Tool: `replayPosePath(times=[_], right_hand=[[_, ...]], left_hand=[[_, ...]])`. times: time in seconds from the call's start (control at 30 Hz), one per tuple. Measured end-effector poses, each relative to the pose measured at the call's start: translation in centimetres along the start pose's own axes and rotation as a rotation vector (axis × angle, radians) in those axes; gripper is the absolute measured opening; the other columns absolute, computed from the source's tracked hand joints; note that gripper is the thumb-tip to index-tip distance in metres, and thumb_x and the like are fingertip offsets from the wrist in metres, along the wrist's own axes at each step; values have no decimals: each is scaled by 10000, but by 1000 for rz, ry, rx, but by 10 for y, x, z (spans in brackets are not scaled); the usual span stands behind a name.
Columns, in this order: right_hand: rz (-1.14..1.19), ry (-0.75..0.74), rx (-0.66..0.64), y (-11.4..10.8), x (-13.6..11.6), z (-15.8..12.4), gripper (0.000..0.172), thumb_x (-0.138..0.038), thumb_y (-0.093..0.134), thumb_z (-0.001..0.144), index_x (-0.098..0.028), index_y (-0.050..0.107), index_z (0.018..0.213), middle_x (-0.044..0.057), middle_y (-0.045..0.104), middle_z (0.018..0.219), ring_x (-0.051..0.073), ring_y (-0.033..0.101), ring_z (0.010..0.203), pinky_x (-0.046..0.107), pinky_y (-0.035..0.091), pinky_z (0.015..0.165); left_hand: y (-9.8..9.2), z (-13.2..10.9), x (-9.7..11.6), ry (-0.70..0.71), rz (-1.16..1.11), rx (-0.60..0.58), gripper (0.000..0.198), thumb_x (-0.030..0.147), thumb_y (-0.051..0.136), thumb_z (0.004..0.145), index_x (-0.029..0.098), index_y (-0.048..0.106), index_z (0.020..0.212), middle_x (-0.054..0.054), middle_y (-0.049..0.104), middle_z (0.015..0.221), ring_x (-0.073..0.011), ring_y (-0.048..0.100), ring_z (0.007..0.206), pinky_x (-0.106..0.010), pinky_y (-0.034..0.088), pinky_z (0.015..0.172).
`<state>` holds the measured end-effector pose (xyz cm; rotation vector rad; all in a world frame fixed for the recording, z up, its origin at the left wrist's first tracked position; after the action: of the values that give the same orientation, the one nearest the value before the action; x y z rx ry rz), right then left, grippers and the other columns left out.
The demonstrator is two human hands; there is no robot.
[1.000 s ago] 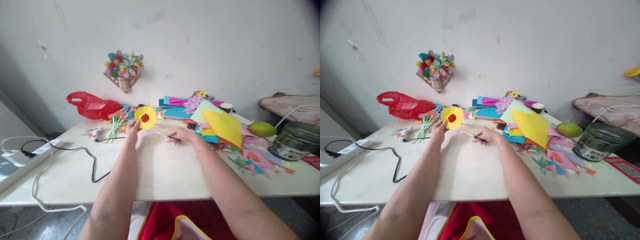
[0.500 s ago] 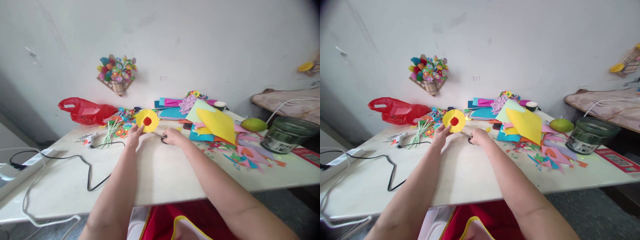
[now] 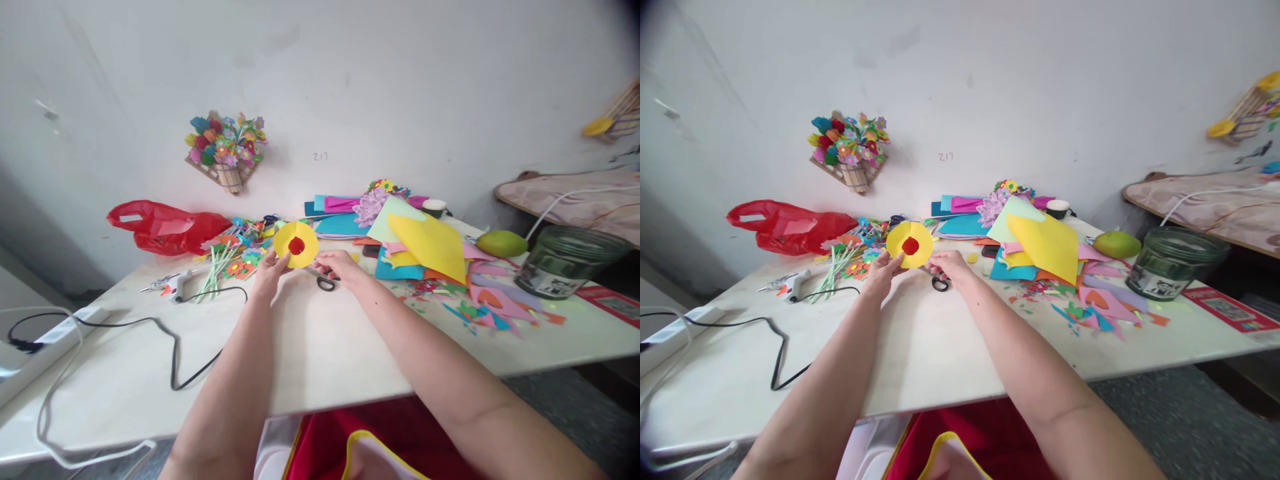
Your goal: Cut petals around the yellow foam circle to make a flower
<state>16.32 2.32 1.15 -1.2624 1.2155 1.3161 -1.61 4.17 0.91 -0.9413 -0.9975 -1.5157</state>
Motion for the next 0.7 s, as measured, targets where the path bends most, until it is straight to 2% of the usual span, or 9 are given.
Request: replayPosePath(times=[0.17, 0.43, 0.57, 0.7], right_hand=[[103, 22, 16, -2, 4, 4, 74, -166, 599, 723, -119, 654, 710, 57, 667, 725, 57, 518, 500, 137, 291, 340], [84, -30, 39, -4, 5, 7, 116, -200, 601, 691, -104, 651, 650, 58, 673, 677, 55, 512, 440, 146, 252, 313], [48, -23, 31, -3, 3, 4, 105, -188, 608, 645, -97, 656, 629, 66, 680, 638, 55, 497, 407, 153, 231, 306], [10, -31, 25, -2, 1, 2, 96, -166, 597, 621, -94, 651, 588, 62, 676, 606, 52, 479, 390, 158, 231, 307]], left_hand=[[2, 0, 0, 0, 9, -23, 444, 437, 709, 675, 187, 621, 1031, -68, 696, 960, -178, 665, 800, -278, 529, 699], [5, -4, 1, -43, -4, -35, 504, 458, 742, 617, 157, 626, 1004, -80, 700, 929, -205, 668, 795, -314, 543, 697], [4, -4, 0, -73, 20, 5, 571, 519, 710, 626, 139, 626, 1045, -103, 701, 926, -221, 665, 774, -308, 548, 633], [1, 0, -3, -65, 43, 68, 529, 542, 693, 635, 128, 652, 962, -89, 703, 835, -205, 660, 711, -291, 544, 592]])
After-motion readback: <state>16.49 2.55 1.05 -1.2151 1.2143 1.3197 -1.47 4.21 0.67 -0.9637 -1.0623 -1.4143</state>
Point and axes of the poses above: each hand's wrist, its own z-axis towards the middle knuckle, its own y-axis out of the palm, x = y × z, the point moved 5 cm from there along z, towards the middle knuckle
